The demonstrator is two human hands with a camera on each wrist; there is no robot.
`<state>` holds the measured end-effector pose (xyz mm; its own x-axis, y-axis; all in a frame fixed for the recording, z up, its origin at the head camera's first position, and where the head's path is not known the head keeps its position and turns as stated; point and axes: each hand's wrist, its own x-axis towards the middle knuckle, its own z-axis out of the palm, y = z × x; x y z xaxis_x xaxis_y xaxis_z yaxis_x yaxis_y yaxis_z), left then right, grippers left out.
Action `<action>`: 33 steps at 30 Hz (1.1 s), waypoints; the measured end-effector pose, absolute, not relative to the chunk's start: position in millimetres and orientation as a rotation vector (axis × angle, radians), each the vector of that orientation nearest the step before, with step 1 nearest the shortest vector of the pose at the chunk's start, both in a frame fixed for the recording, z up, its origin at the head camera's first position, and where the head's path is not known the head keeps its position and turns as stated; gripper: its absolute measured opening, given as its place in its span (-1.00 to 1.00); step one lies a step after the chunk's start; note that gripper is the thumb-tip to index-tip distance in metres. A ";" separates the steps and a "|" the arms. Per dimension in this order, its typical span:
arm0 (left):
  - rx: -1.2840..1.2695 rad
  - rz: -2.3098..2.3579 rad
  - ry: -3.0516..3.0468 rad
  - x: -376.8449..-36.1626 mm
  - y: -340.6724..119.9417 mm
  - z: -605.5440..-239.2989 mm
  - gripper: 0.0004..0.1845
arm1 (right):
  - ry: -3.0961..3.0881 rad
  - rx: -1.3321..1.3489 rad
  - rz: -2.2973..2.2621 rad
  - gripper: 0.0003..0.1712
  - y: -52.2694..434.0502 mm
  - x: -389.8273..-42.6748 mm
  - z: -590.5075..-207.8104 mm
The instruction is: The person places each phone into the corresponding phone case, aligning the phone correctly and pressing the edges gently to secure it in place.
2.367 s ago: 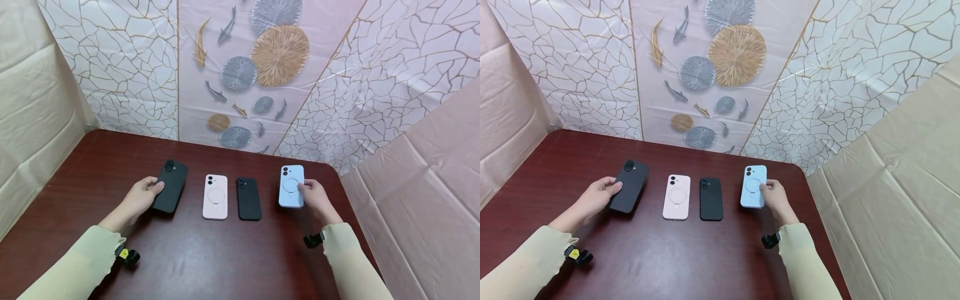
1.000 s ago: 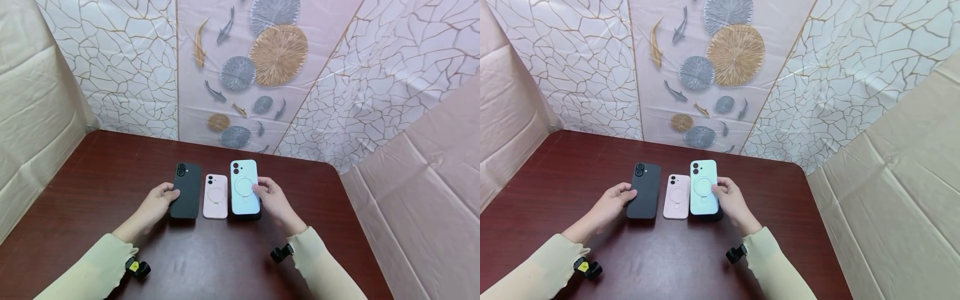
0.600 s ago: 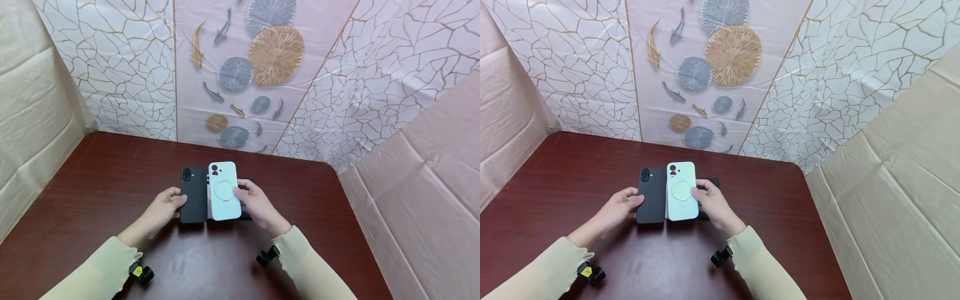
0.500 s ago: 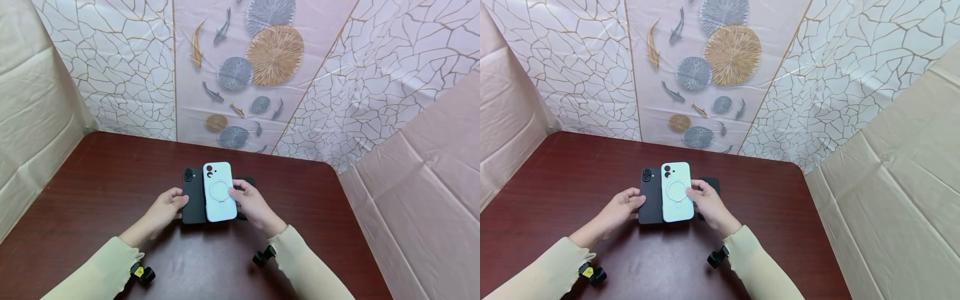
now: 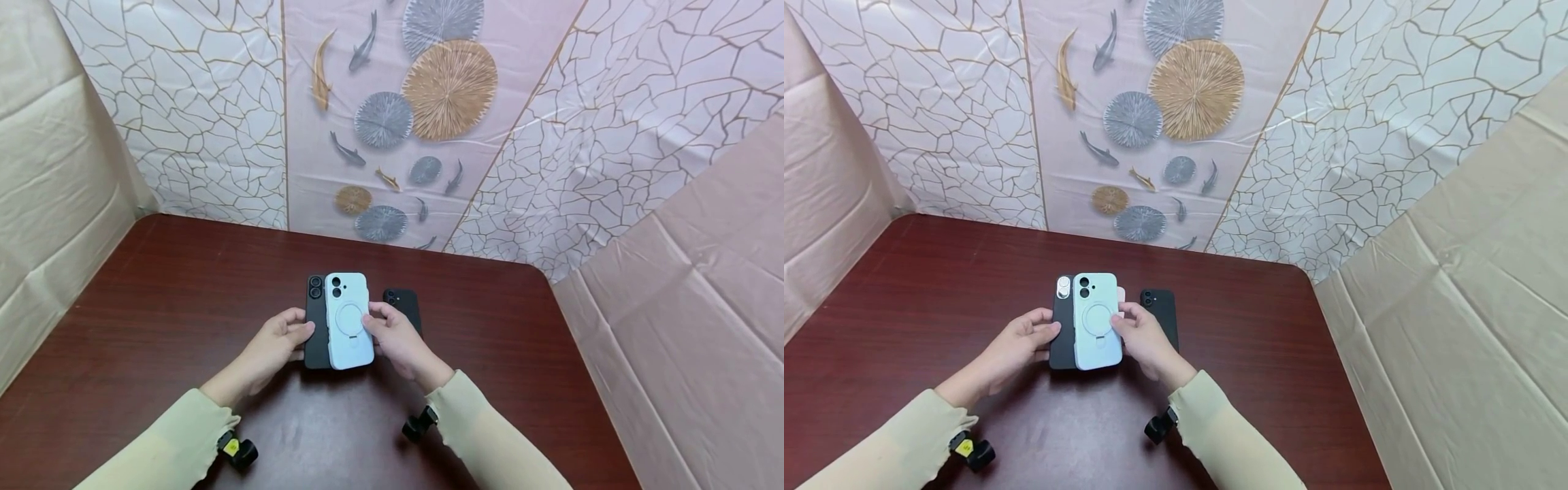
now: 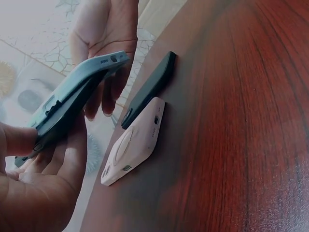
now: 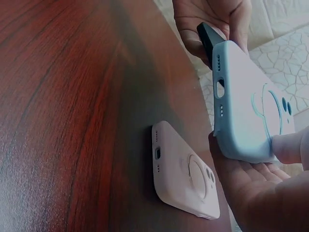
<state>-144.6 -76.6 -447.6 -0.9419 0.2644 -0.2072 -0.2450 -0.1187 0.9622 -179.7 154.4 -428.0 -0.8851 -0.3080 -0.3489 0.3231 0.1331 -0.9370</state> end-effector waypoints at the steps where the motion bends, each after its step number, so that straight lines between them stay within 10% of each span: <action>1: 0.021 2.124 1.823 -144.6 -76.5 -447.9 -0.71 | 1.951 0.013 -1.799 -0.56 153.6 -179.4 -427.6; 33: -0.011 2.064 1.931 -144.4 -67.9 -454.1 -0.66 | 2.034 -0.005 -1.766 -0.64 137.9 -169.5 -430.3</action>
